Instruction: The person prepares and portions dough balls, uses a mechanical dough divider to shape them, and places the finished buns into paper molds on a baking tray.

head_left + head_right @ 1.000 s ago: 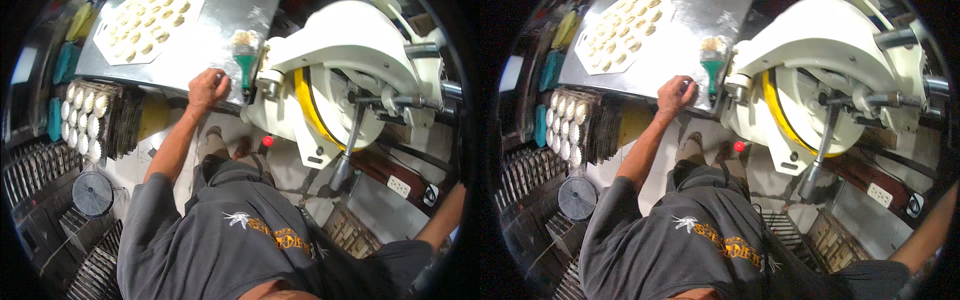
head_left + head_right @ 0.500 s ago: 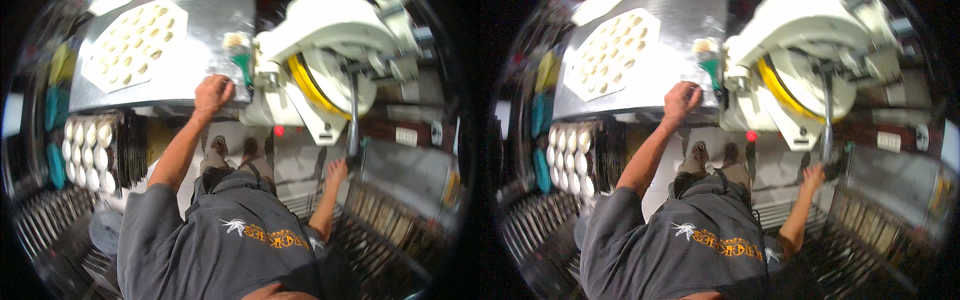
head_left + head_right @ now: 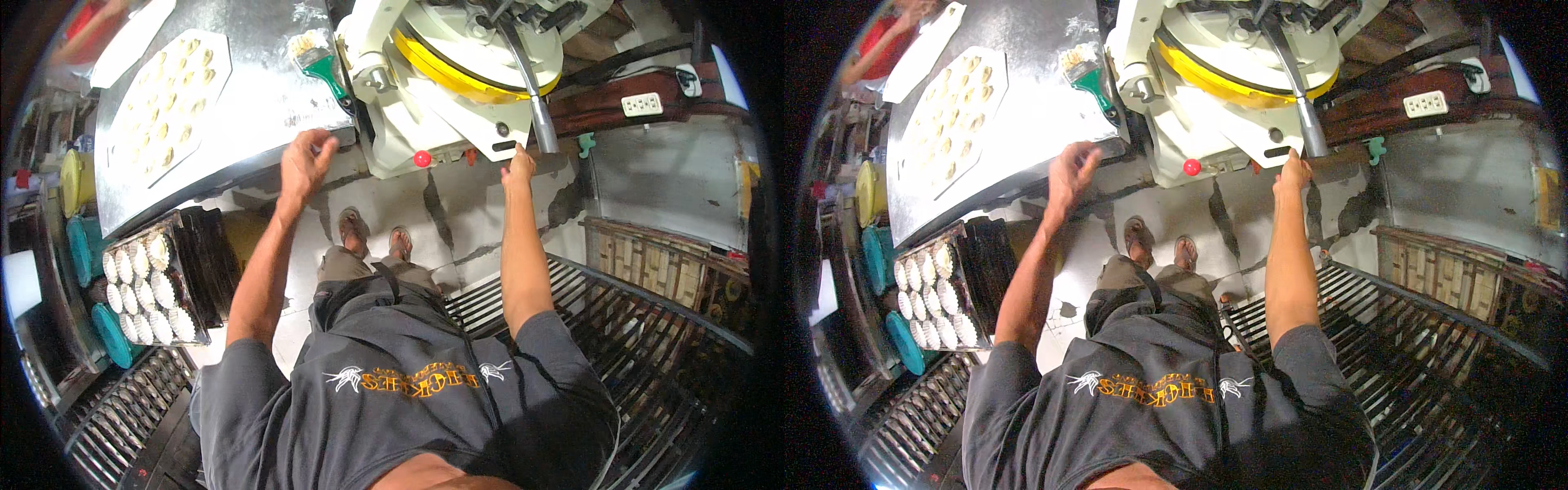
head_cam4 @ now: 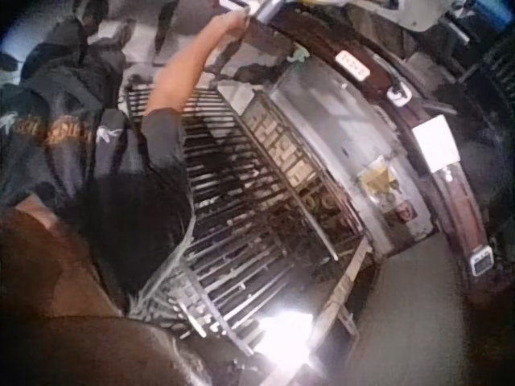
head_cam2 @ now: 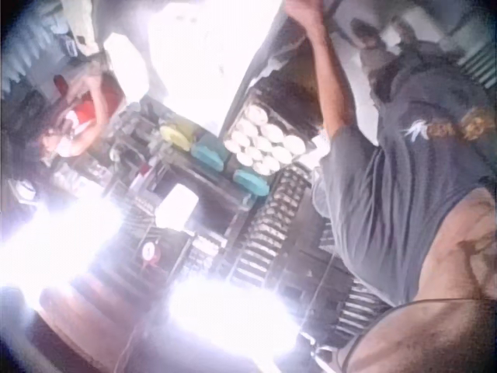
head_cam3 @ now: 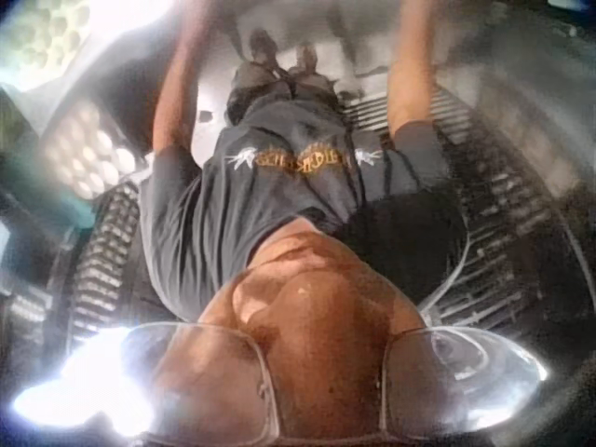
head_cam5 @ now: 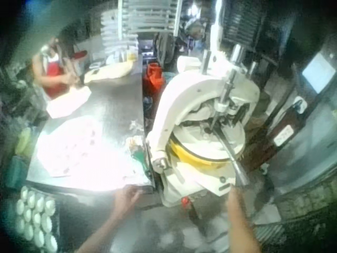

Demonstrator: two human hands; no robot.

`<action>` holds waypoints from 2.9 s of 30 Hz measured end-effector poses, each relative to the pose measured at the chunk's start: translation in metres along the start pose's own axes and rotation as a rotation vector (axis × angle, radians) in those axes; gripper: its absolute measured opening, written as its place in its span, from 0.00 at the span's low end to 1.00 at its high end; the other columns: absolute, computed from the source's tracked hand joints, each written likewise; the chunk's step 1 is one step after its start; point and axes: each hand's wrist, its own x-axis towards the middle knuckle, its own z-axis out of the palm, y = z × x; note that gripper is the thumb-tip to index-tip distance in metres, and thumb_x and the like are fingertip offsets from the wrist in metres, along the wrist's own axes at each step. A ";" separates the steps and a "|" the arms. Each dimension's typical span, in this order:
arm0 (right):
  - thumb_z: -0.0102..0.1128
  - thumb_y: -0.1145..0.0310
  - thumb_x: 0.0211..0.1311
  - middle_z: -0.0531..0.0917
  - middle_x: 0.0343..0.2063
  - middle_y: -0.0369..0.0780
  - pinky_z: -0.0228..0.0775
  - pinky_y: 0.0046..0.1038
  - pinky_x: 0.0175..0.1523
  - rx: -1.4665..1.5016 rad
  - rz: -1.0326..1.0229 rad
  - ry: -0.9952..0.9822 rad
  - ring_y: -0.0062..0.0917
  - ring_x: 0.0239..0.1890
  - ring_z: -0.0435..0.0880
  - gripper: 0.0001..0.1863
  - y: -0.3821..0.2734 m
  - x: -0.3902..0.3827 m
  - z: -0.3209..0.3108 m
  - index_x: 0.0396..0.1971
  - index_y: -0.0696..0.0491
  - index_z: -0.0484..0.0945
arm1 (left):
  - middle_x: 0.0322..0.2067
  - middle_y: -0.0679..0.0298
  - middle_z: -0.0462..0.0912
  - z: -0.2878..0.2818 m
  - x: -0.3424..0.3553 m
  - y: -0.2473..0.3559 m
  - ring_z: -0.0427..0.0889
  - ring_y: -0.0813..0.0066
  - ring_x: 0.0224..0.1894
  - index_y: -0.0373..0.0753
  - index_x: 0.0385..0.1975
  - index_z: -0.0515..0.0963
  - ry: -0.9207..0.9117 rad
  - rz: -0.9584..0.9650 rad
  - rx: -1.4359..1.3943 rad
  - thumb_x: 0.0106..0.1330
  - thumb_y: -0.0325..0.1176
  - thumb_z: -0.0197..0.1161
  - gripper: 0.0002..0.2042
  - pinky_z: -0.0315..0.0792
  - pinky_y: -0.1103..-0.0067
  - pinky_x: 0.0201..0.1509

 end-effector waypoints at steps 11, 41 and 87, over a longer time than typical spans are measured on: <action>0.32 0.54 0.82 0.59 0.20 0.32 0.53 0.29 0.27 0.715 0.248 -0.359 0.22 0.20 0.54 0.21 0.024 -0.039 -0.048 0.26 0.49 0.60 | 0.47 0.56 0.84 0.069 -0.071 0.029 0.82 0.65 0.47 0.32 0.55 0.77 -0.447 -0.394 -0.358 0.72 0.55 0.59 0.28 0.73 0.68 0.54; 0.60 0.46 0.68 0.72 0.23 0.30 0.56 0.23 0.22 0.060 0.120 -0.396 0.16 0.21 0.71 0.20 0.064 -0.123 -0.142 0.40 0.50 0.76 | 0.71 0.57 0.64 -0.017 -0.227 0.050 0.65 0.57 0.72 0.40 0.73 0.59 0.557 -0.614 -1.493 0.78 0.61 0.39 0.34 0.58 0.57 0.77; 0.59 0.43 0.70 0.60 0.12 0.26 0.45 0.20 0.15 -0.233 0.230 -0.644 0.13 0.10 0.55 0.21 0.050 -0.217 -0.020 0.27 0.44 0.70 | 0.45 0.48 0.83 -0.301 -0.005 -0.214 0.81 0.56 0.51 0.28 0.45 0.75 0.658 -0.710 -0.190 0.69 0.41 0.55 0.19 0.74 0.66 0.56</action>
